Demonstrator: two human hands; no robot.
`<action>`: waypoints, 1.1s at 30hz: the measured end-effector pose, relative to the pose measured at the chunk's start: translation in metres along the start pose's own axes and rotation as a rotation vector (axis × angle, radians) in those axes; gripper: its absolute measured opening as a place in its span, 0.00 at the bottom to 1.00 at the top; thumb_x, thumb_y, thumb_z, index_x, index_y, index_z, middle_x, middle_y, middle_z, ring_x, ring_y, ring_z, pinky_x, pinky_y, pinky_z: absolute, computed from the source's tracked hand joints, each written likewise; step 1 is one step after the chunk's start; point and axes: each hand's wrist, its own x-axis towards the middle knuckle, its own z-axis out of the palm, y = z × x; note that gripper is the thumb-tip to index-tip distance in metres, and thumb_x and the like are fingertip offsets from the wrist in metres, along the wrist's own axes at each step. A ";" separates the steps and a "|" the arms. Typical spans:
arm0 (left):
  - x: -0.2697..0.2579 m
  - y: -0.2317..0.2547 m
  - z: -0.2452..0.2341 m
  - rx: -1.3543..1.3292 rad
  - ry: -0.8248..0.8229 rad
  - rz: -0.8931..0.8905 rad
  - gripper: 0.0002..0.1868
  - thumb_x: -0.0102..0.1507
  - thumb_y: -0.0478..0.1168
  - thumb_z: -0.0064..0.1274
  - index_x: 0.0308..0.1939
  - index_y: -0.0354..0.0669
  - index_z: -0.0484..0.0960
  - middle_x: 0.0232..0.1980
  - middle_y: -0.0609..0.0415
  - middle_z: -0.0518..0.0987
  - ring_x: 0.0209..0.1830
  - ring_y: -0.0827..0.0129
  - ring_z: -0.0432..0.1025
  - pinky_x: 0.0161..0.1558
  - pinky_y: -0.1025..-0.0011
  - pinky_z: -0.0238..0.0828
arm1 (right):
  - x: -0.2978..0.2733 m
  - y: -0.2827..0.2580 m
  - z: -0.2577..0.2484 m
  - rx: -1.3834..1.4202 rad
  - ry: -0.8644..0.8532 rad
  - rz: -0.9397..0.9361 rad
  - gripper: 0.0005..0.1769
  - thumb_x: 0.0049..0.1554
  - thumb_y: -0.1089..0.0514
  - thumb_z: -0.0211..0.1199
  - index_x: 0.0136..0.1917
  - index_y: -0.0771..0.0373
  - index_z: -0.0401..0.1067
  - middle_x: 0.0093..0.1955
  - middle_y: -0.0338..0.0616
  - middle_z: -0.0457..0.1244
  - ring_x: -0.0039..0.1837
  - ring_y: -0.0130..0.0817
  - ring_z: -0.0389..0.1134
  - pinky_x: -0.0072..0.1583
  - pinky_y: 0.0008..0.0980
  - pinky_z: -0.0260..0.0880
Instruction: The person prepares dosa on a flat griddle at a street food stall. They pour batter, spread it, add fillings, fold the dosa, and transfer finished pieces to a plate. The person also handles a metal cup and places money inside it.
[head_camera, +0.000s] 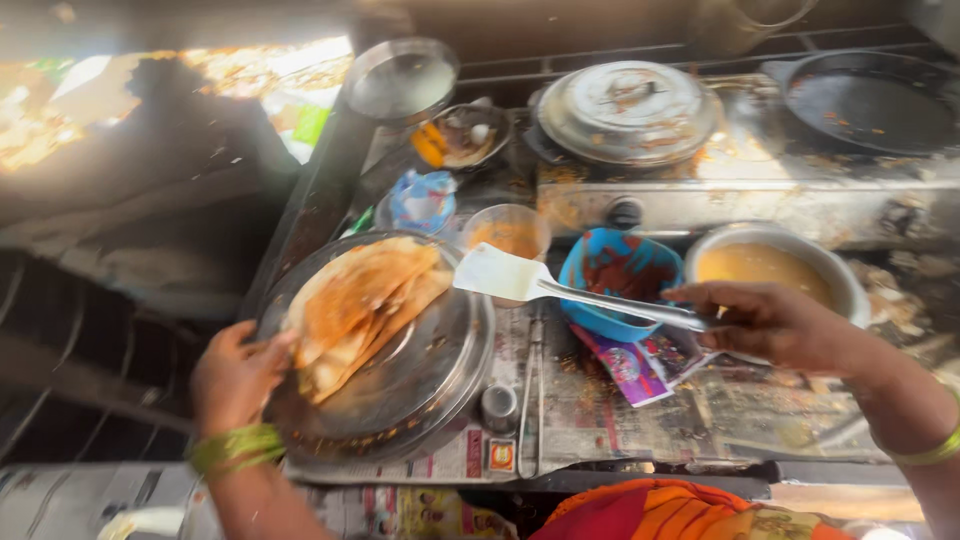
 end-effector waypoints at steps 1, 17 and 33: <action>-0.004 -0.002 -0.007 0.232 0.100 0.106 0.36 0.60 0.51 0.66 0.63 0.29 0.76 0.43 0.38 0.85 0.37 0.66 0.80 0.39 0.69 0.73 | -0.021 0.027 -0.006 0.126 0.059 0.031 0.35 0.53 0.66 0.68 0.72 0.48 0.70 0.44 0.44 0.69 0.44 0.30 0.67 0.46 0.32 0.70; -0.127 0.316 0.382 0.227 -1.151 1.027 0.39 0.54 0.47 0.66 0.67 0.43 0.71 0.58 0.47 0.81 0.51 0.61 0.80 0.50 0.62 0.75 | 0.001 0.168 -0.077 -0.307 0.509 0.077 0.25 0.56 0.54 0.64 0.66 0.62 0.71 0.66 0.53 0.64 0.60 0.50 0.68 0.61 0.47 0.65; -0.149 0.365 0.621 0.127 -0.446 1.220 0.38 0.57 0.55 0.63 0.68 0.46 0.72 0.74 0.42 0.64 0.70 0.44 0.59 0.67 0.49 0.59 | -0.024 0.177 -0.378 0.700 0.392 -0.564 0.08 0.68 0.66 0.63 0.60 0.70 0.71 0.55 0.52 0.70 0.49 0.35 0.73 0.51 0.31 0.76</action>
